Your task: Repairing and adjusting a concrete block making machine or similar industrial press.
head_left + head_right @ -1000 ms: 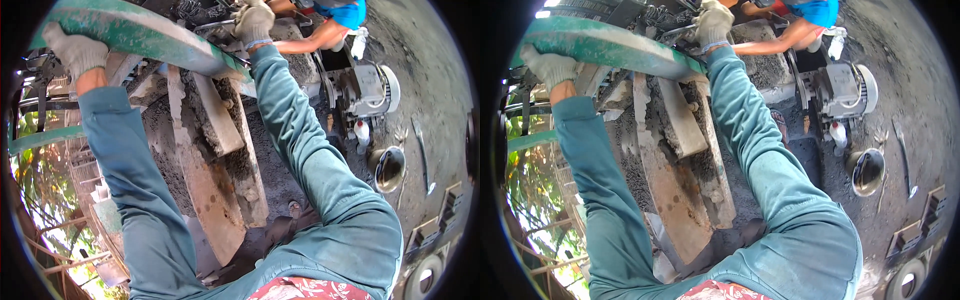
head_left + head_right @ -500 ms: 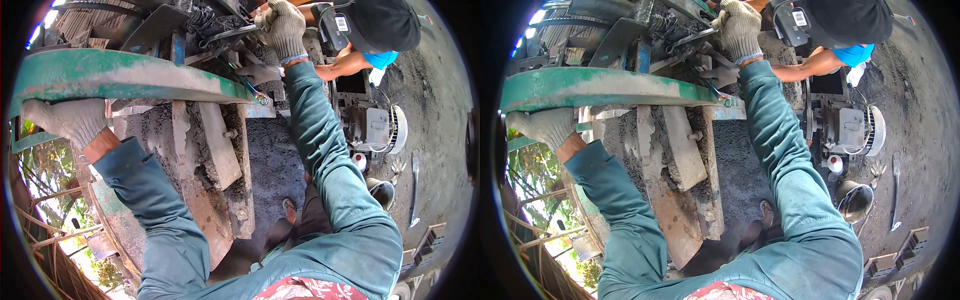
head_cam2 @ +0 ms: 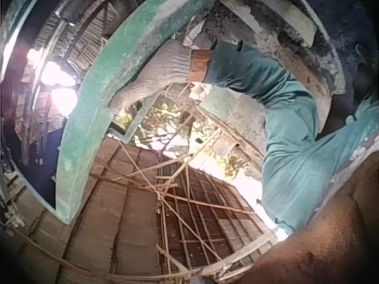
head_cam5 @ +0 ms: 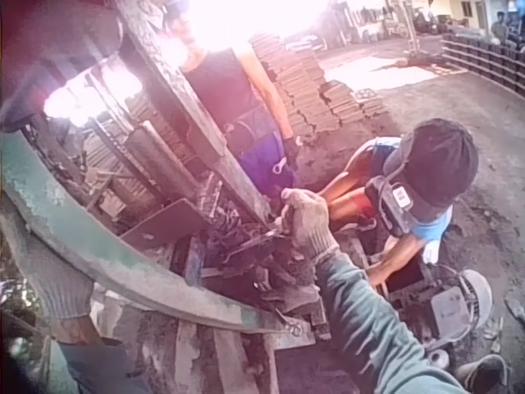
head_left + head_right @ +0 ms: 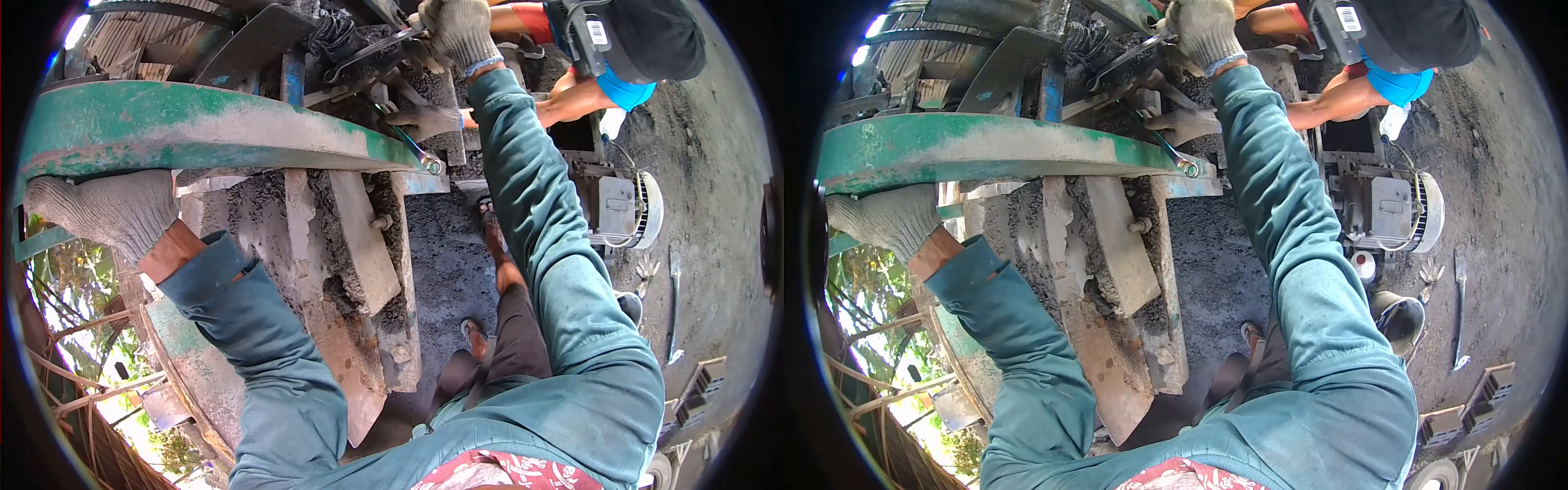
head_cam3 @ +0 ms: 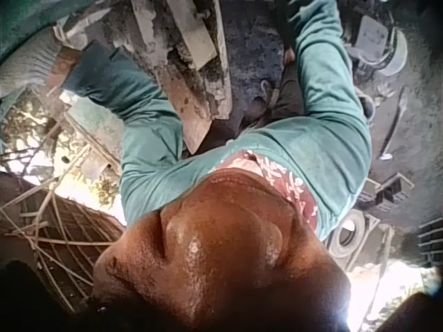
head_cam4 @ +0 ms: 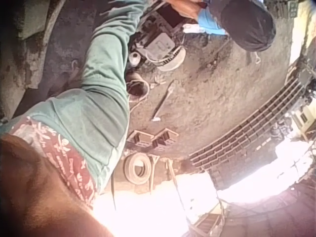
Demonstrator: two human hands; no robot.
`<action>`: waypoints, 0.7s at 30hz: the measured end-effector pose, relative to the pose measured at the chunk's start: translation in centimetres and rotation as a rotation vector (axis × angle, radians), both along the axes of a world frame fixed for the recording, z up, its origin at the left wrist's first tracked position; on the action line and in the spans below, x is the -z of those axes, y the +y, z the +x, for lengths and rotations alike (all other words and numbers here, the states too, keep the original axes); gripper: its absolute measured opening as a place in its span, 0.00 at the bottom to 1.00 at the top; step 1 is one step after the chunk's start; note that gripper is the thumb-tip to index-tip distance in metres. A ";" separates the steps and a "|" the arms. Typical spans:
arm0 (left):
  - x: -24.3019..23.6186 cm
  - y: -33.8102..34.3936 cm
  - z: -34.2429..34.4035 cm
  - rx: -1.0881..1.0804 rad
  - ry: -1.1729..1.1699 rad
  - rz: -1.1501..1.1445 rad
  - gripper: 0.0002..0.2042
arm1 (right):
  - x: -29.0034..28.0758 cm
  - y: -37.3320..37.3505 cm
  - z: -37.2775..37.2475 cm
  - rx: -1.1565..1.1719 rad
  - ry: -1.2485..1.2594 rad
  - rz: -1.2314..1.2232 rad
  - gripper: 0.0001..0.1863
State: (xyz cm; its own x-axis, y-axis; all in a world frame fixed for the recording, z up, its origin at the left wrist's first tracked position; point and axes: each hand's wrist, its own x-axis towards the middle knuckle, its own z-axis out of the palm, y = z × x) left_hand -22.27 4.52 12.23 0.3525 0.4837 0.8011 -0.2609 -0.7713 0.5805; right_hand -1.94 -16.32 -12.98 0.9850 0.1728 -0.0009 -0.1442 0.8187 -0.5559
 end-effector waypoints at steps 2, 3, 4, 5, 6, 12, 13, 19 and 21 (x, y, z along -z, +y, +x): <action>-0.5 0.3 0.1 -0.027 -0.021 0.039 0.44 | 0.2 -0.1 -0.7 -0.036 -0.054 0.007 0.13; -0.3 0.3 -0.1 -0.028 -0.018 0.046 0.44 | 0.0 0.5 -0.9 0.013 -0.071 -0.061 0.13; 0.2 -2.6 0.2 0.018 -0.028 -0.075 0.43 | -0.5 0.4 -0.4 0.017 -0.073 -0.063 0.13; 0.2 -4.3 0.2 0.060 -0.032 -0.195 0.41 | -1.3 0.1 0.0 -0.009 -0.049 -0.059 0.13; 0.1 -4.2 0.1 0.061 -0.028 -0.194 0.41 | -1.8 0.0 0.3 -0.035 -0.025 -0.054 0.13; 1.6 -6.2 1.3 0.192 -0.117 -0.183 0.36 | -0.5 -0.2 0.4 -0.070 -0.121 -0.096 0.12; 1.8 -5.9 1.1 0.215 -0.074 -0.106 0.37 | 0.1 -0.5 0.1 -0.034 -0.097 -0.118 0.13; -0.4 2.1 1.1 0.419 -0.010 -0.356 0.42 | 0.0 -1.1 -1.3 -0.038 -0.213 0.014 0.13; -0.2 -1.2 1.1 0.326 0.021 -0.163 0.42 | 0.5 -0.8 -0.6 0.026 -0.121 -0.071 0.13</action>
